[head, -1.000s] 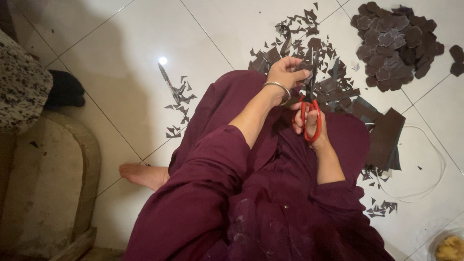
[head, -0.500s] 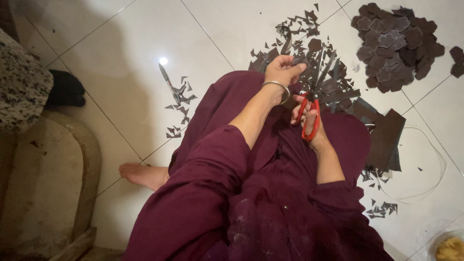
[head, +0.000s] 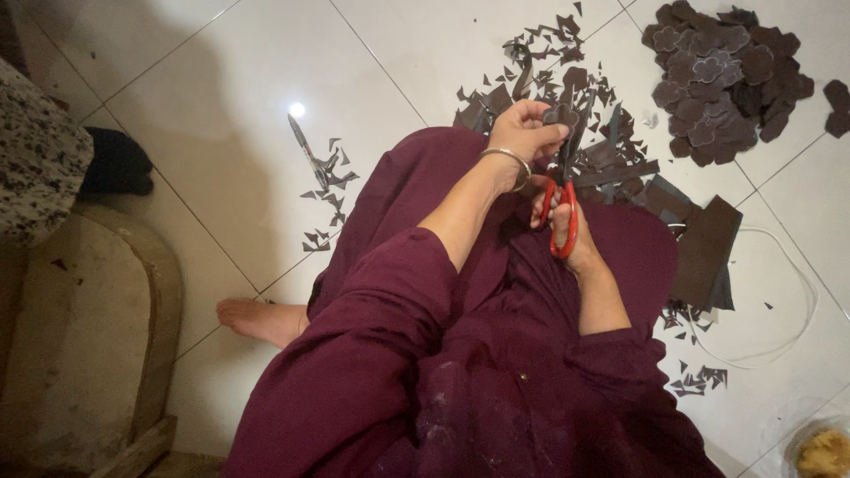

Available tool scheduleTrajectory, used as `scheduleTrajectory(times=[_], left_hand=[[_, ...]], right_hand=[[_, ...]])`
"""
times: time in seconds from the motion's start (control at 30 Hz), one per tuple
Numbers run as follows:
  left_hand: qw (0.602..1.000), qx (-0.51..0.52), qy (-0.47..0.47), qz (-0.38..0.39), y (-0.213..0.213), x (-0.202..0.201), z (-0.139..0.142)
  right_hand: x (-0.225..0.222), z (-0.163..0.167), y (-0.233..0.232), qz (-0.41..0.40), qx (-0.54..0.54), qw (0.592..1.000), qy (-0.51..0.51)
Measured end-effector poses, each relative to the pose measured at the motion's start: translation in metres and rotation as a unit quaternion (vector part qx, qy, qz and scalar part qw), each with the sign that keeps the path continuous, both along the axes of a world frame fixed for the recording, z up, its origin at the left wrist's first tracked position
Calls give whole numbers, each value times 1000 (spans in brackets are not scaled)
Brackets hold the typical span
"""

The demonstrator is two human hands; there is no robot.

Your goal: The person sits on the floor and uses red-handled scissors to cut small, dark, flower-shaped pieces from a larger sheet of material. They repeatedly pick up pieces, trim the edges, and place the finished shapes into a growing pile on the floor.

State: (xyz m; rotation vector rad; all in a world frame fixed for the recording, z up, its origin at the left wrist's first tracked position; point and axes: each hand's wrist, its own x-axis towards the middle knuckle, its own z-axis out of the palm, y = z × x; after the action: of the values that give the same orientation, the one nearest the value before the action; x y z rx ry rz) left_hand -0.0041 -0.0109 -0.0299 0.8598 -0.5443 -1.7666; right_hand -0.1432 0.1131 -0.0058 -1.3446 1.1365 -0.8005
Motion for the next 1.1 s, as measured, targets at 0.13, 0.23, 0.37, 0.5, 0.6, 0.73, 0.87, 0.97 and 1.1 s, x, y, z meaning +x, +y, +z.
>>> scheduleTrajectory(times=[0.13, 0.23, 0.37, 0.5, 0.6, 0.73, 0.87, 0.97, 1.1], left_hand=[[1000, -5, -15, -16, 1, 2, 2], [1000, 5, -19, -23, 2, 2, 6], [1000, 9, -11, -26, 4, 4, 12], [999, -2, -4, -36, 5, 6, 16], [999, -2, -9, -38, 4, 6, 19], [999, -2, -7, -39, 5, 8, 21], [999, -4, -4, -33, 5, 7, 20], [999, -8, 19, -26, 3, 5, 18], [1000, -8, 0, -17, 3, 4, 16]], right_hand=[[3, 5, 1, -17, 5, 1000, 0], [4, 5, 2, -26, 13, 999, -20], [3, 1, 1, -31, 19, 998, -44], [2, -3, 0, -40, 17, 997, -68], [1, -2, 0, -41, 26, 997, -68], [2, -1, 0, -43, 35, 996, -70], [1, -2, 0, -49, 28, 996, -66], [0, -6, 0, -53, 27, 996, -72], [-3, -10, 1, -60, 25, 995, -72]])
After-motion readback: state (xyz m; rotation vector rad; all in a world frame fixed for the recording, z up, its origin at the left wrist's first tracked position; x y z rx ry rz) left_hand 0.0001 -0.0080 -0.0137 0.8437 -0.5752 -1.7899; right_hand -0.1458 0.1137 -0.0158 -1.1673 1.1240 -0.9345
